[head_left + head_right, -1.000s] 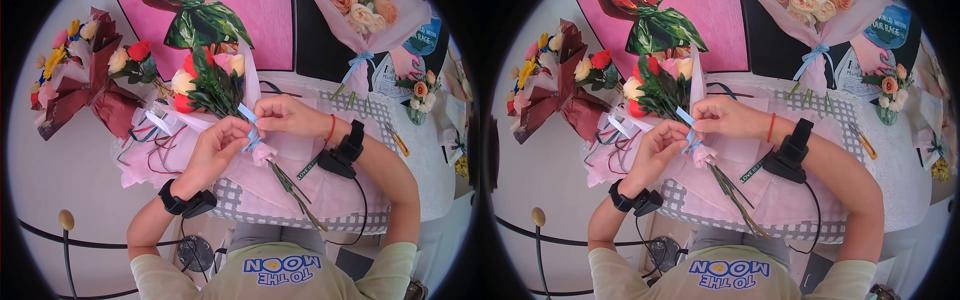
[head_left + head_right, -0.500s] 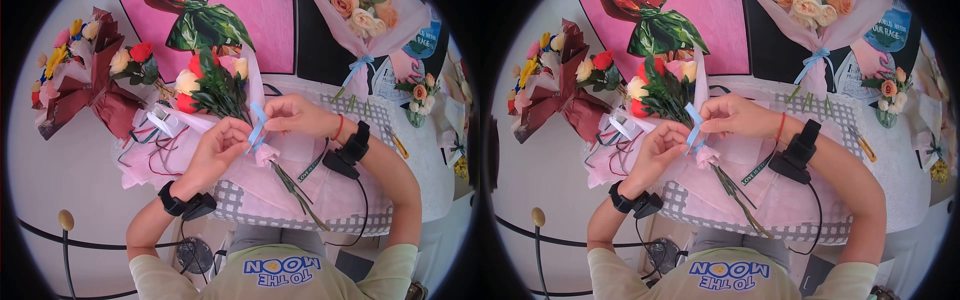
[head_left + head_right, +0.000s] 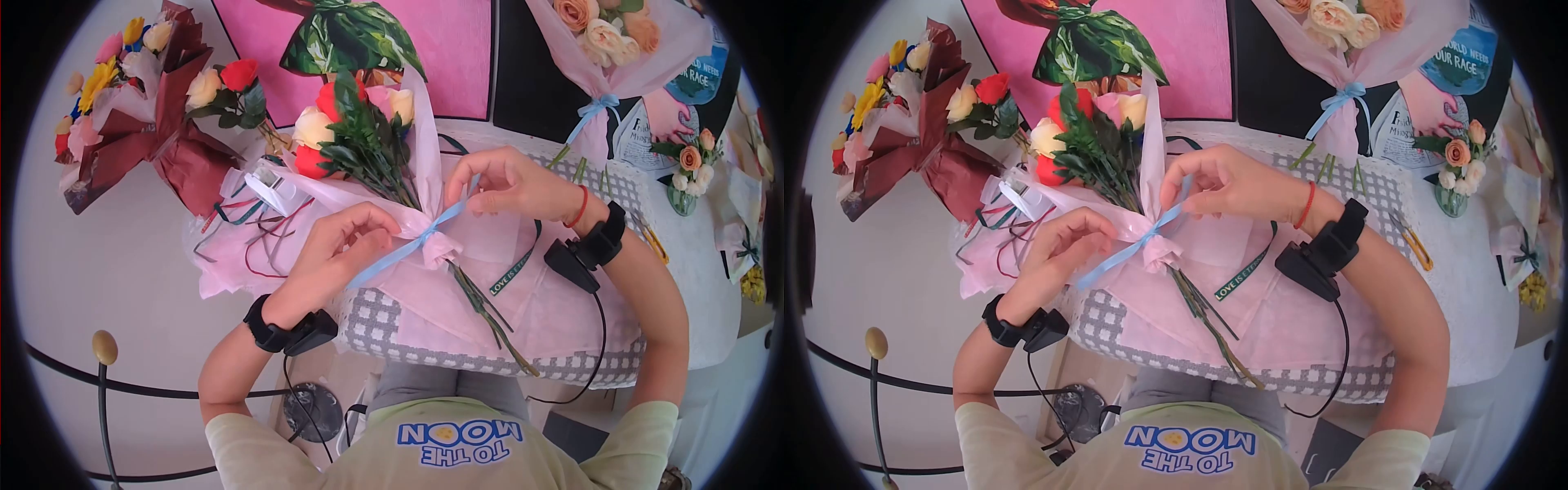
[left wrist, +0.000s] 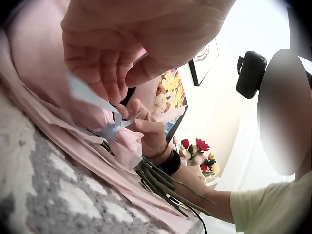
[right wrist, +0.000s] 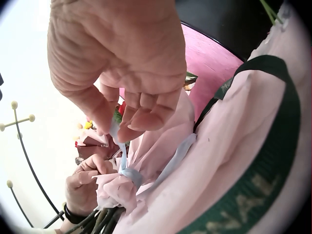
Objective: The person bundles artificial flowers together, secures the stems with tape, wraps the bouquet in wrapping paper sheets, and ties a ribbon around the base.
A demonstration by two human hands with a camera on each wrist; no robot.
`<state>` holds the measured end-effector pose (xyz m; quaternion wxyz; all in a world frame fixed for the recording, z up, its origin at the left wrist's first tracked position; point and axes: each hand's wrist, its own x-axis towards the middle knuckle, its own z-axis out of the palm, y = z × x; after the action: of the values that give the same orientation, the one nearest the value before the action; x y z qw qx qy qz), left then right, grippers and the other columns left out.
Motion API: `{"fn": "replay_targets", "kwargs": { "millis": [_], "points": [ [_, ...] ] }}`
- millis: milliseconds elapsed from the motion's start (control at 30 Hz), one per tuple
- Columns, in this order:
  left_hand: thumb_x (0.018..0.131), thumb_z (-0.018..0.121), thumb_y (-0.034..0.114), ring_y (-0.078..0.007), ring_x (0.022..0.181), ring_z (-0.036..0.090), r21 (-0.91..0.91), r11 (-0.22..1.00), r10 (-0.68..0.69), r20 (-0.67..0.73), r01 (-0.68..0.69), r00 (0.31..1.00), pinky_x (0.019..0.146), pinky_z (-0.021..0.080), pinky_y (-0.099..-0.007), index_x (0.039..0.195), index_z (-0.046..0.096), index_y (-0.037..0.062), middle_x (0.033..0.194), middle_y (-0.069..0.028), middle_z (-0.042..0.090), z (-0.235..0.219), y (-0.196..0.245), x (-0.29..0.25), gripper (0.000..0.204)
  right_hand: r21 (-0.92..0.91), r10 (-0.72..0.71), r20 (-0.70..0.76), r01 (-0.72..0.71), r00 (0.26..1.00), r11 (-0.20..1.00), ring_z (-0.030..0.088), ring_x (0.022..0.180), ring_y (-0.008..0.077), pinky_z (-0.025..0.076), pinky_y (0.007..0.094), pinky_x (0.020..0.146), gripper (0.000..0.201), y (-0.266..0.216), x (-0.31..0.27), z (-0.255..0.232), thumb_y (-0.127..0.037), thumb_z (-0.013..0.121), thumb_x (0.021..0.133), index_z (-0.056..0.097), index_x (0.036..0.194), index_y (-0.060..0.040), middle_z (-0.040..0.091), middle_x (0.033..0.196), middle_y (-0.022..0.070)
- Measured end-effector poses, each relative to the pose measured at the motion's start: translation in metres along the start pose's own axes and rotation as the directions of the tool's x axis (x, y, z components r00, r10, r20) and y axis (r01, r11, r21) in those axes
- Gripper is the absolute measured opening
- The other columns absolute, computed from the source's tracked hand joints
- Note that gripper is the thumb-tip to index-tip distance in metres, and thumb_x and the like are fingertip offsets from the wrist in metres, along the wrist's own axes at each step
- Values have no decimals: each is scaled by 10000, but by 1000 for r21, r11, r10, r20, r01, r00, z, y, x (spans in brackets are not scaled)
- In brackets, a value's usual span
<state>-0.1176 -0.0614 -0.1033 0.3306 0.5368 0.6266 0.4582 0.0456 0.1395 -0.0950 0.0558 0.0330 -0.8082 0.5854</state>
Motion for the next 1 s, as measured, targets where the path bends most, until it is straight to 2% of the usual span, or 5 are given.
{"fn": "replay_targets", "kwargs": {
  "millis": [333, 433, 733, 800, 1000],
  "points": [
    [804, 566, 113, -18, 596, 467, 357, 934, -1, 5, -1, 1000, 510, 350, -173, 877, 599, 39, 741, 22, 582, 3, 1, -1, 109, -83, -38, -26, 36, 999, 996, 497, 686, 48, 405, 184, 595, 178, -4, -2, 4, -102, 579, 777, 584, 937, -24, 576, 862, -6],
    [808, 568, 91, -31, 630, 500, 236, 972, -5, 57, -8, 998, 555, 393, -179, 882, 608, 17, 749, 7, 593, 4, -11, 1, 111, -28, 218, -132, -223, 967, 974, 524, 655, 72, 419, 219, 576, 199, -7, -2, 2, -190, 602, 786, 621, 905, -32, 600, 786, -6],
    [812, 565, 61, -41, 674, 521, -15, 994, -106, 164, 109, 981, 616, 418, -184, 861, 604, -14, 742, 3, 581, 4, -21, 6, 98, -645, -152, -131, 32, 980, 763, 531, 627, 151, 407, 301, 610, 89, 5, 6, 18, -120, 624, 676, 663, 754, -103, 597, 687, 10],
    [809, 568, 58, -35, 668, 512, 90, 991, -113, 170, 98, 979, 598, 404, -180, 844, 604, -9, 729, 11, 575, 3, -20, 5, 84, -889, -448, -83, 137, 890, 436, 500, 700, 185, 357, 317, 677, 94, 3, 6, 23, -87, 609, 644, 653, 705, -143, 561, 669, -8],
    [805, 573, 58, -25, 667, 502, 26, 998, -66, 122, 63, 990, 590, 393, -174, 839, 610, -1, 722, 27, 574, 6, -14, 2, 77, -910, -582, -181, 89, 793, 404, 462, 714, 161, 316, 303, 685, 106, 4, 7, 25, -75, 608, 614, 643, 685, -146, 520, 698, -35]
  ]
}}
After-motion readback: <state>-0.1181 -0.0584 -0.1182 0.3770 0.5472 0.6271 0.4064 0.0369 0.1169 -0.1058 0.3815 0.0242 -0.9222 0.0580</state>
